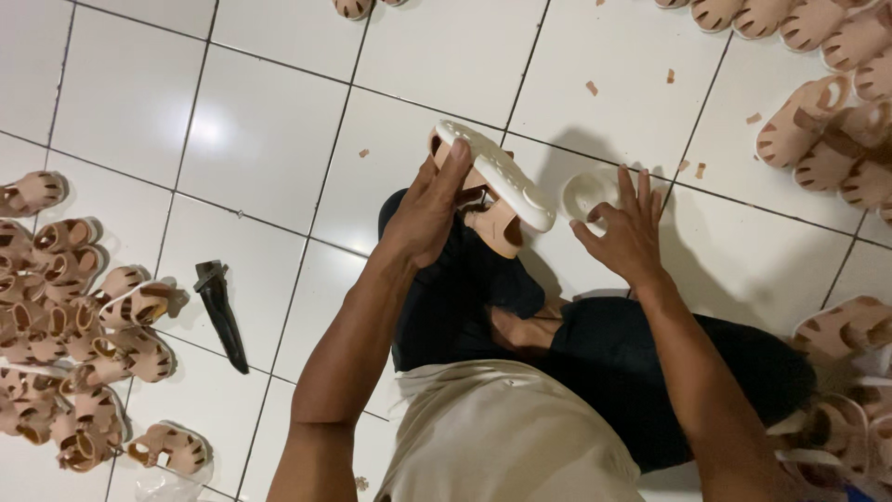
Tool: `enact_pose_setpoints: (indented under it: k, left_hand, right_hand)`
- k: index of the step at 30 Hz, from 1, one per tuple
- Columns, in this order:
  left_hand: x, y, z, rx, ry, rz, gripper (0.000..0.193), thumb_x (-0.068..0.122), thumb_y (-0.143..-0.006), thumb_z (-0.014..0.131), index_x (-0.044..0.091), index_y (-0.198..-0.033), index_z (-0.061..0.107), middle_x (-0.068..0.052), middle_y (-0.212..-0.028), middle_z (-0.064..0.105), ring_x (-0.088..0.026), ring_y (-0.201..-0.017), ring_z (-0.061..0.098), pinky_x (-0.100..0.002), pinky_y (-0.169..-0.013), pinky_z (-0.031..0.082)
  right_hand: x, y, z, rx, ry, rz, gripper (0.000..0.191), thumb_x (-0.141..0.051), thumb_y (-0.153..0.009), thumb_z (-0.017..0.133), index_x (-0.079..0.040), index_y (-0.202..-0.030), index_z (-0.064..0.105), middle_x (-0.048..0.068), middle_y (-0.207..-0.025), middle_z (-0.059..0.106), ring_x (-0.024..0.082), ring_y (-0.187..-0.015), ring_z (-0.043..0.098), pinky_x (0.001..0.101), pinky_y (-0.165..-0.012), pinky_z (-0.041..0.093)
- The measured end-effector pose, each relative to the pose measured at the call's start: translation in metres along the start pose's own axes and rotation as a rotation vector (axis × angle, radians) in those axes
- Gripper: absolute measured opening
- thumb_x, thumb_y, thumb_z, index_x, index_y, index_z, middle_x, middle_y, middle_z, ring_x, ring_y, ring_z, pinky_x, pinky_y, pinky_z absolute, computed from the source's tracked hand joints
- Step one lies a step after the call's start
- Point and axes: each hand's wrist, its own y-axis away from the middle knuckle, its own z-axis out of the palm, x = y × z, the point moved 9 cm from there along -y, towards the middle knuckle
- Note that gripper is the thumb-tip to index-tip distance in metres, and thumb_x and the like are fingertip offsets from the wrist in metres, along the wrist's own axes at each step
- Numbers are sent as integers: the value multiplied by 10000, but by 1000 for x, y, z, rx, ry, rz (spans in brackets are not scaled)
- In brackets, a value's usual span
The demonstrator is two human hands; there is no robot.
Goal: The person sits on the floor and assembles small beige shoes by attaching white soles to the uppers. They repeatedly pick up a shoe, apply adhesive from a small container, press the sole onto the upper, and place the finished shoe in a row on the floor.
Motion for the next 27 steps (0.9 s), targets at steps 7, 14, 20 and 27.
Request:
enact_pose_setpoints:
  k: [7,14,20,27]
  left_hand:
    - [6,5,7,-57,-37,100,1087,803,-844,467,-15,-1535,276,-214,-1375,621,-363,-1293,559,-471,-1043,497]
    - [-5,6,9,-78,3,95,929,719,-953,473,-6,-1517,338,-203,-1374,624,-332,-1241,591,-427,-986,518]
    - [-1,15,20,-151,112,104,793,629,-963,515,33,-1466,372,-164,-1330,648,-258,-1108,659,-384,-890,566]
    - [-1,20,22,-104,128,89,797,597,-952,572,23,-1466,369,-167,-1308,642,-250,-1128,657,-384,-856,579]
  right_hand:
    - [-49,42,-58,38,-229,-37,276,-332,-900,744,-93,-1025,801,203,-1474,516,364,-1364,434,520,-1120,348]
    - [-145,109,-138,364,-312,-452,392,12,-907,687,-60,-1292,712,74,-742,717,178,-600,652,334,-601,533]
    - [-162,95,-137,336,-179,-480,484,37,-807,678,-35,-1284,716,101,-669,678,240,-513,631,372,-572,538]
    - [-170,85,-133,331,-35,-496,281,-47,-836,711,-59,-1115,751,114,-736,716,254,-549,662,375,-559,535]
